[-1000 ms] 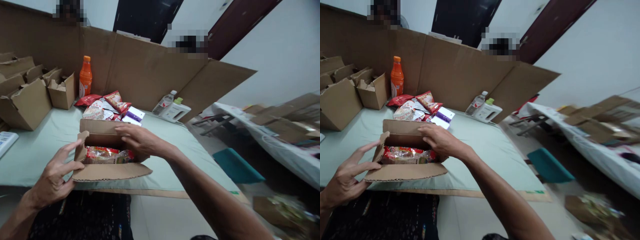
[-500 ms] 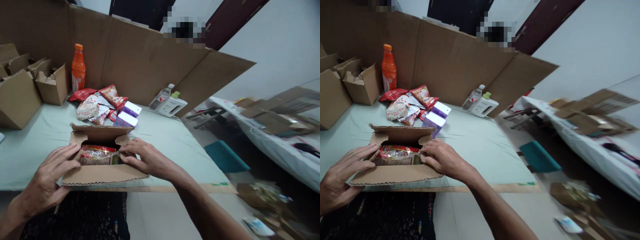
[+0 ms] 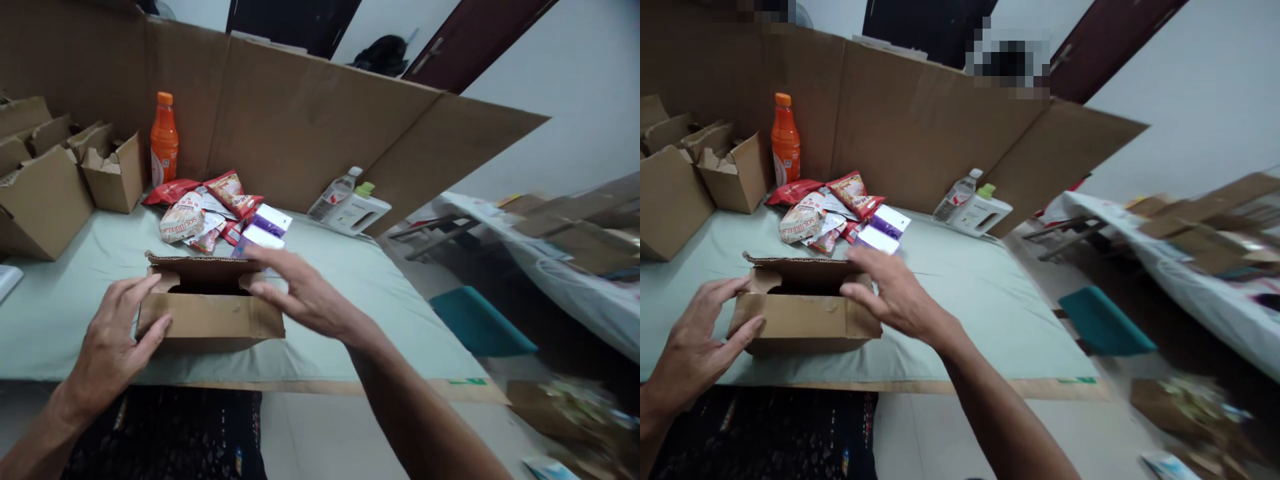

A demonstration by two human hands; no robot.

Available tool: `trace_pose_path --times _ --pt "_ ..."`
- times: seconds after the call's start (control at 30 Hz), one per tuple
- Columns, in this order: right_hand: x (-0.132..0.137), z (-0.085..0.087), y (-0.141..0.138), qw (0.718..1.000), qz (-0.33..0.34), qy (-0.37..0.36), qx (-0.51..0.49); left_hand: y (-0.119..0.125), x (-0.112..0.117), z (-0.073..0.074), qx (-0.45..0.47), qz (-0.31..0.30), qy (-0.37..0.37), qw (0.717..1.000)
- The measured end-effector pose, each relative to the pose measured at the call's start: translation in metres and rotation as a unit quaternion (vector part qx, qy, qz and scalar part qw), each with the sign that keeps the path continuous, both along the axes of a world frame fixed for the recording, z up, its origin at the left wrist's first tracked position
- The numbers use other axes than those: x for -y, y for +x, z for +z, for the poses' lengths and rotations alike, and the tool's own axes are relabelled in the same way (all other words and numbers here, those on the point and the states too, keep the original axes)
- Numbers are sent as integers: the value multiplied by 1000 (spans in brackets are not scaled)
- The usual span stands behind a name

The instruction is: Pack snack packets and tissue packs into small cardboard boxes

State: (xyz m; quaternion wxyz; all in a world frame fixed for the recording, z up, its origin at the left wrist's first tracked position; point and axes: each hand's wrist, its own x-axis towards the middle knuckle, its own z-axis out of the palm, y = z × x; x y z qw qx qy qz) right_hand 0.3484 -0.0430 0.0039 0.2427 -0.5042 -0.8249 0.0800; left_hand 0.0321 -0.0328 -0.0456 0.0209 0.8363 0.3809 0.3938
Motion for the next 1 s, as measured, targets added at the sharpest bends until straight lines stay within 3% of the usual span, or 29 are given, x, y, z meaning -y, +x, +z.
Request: trace_pose_path --times 0.07,0.17,0.23,0.33,0.5,0.67,0.8,1.0 --pt "4 -15 -1 996 57 -52 49 2 -2 -2 0 8 12 1000" --pt "18 -31 3 994 63 -47 77 1 -9 -6 -30 -68 -14 997" --pt "24 -32 8 994 68 -25 78 0 -14 -9 -35 -114 -32 992" --pt "19 -28 12 990 103 -18 98 -1 -22 -11 -32 -121 -25 992" --pt "-9 -31 7 974 157 -97 132 -7 -30 -16 -43 -117 -11 992" --pt "-15 -32 8 974 161 -109 120 -10 -30 -21 -29 -106 11 994" --pt "12 -25 21 977 152 -119 91 4 -19 -17 -22 -127 23 991" --pt "46 -25 55 983 77 -148 71 43 -17 -12 -14 -185 31 982"
